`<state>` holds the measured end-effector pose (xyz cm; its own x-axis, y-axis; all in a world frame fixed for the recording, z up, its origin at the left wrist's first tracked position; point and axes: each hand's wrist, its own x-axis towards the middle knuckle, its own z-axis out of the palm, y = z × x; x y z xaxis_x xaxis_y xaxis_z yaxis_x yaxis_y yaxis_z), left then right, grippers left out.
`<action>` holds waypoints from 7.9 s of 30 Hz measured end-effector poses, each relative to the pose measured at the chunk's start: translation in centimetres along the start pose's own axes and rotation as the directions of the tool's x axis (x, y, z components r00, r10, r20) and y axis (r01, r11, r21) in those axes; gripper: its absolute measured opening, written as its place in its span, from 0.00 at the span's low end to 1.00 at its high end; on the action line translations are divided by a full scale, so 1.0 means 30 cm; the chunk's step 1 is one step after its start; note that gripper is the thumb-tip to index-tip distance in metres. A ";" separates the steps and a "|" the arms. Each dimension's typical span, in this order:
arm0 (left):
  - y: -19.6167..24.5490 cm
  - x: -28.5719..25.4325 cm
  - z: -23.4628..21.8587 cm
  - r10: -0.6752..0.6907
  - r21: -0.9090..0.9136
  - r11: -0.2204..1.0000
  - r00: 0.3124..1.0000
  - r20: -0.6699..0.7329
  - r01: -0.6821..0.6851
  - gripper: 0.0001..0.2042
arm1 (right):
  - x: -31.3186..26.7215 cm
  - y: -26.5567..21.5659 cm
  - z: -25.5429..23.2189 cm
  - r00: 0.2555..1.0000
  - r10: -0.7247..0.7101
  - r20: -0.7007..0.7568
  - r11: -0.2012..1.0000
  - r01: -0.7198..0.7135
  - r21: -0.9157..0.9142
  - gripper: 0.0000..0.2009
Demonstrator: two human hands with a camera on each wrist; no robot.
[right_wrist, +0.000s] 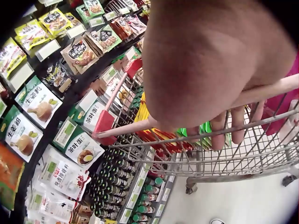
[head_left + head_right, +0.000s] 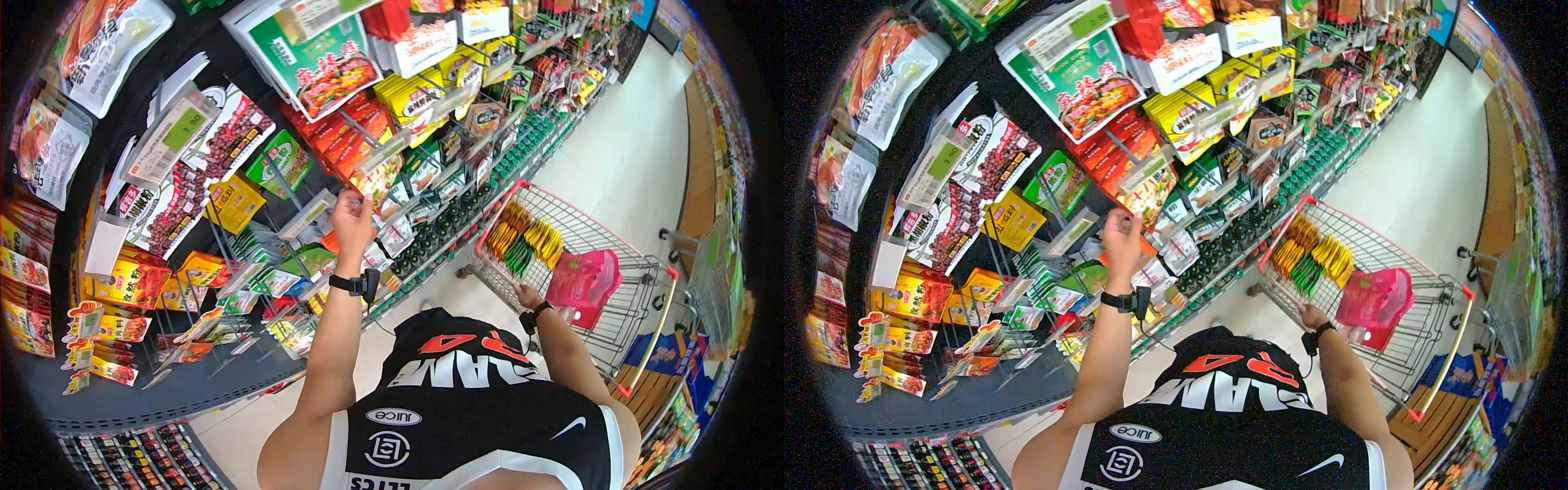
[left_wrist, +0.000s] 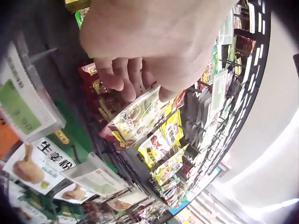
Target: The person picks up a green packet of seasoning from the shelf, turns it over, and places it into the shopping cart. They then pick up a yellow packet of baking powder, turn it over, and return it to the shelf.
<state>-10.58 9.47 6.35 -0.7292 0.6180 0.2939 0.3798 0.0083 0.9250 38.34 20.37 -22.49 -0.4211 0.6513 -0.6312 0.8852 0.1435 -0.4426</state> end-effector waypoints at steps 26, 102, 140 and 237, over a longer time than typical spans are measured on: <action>0.027 0.173 -0.070 0.388 0.083 0.921 0.912 -0.135 -0.380 0.38 | 0.087 0.132 0.147 0.996 -0.011 -0.090 0.995 0.002 -0.097 0.25; -0.174 -1.269 0.191 -0.749 0.819 0.574 0.387 0.538 -0.027 0.45 | 0.450 0.606 -0.243 0.981 -0.195 -0.012 0.474 0.083 -0.876 0.25; 0.068 -1.845 -0.486 -0.415 -0.119 0.909 0.891 -0.186 0.399 0.09 | -1.029 -0.954 0.378 0.321 -0.944 0.073 0.327 0.940 0.100 0.25; 0.114 0.030 -0.788 0.323 0.865 0.480 0.946 -0.016 -0.149 0.43 | -0.678 -1.508 0.072 0.537 -0.821 0.193 0.563 0.707 0.427 0.15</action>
<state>-23.39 -8.53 15.48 -0.5769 0.5748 0.5804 0.7828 0.5920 0.1918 6.42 -0.99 8.99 -0.9912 0.0881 -0.0988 0.1163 0.2233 -0.9678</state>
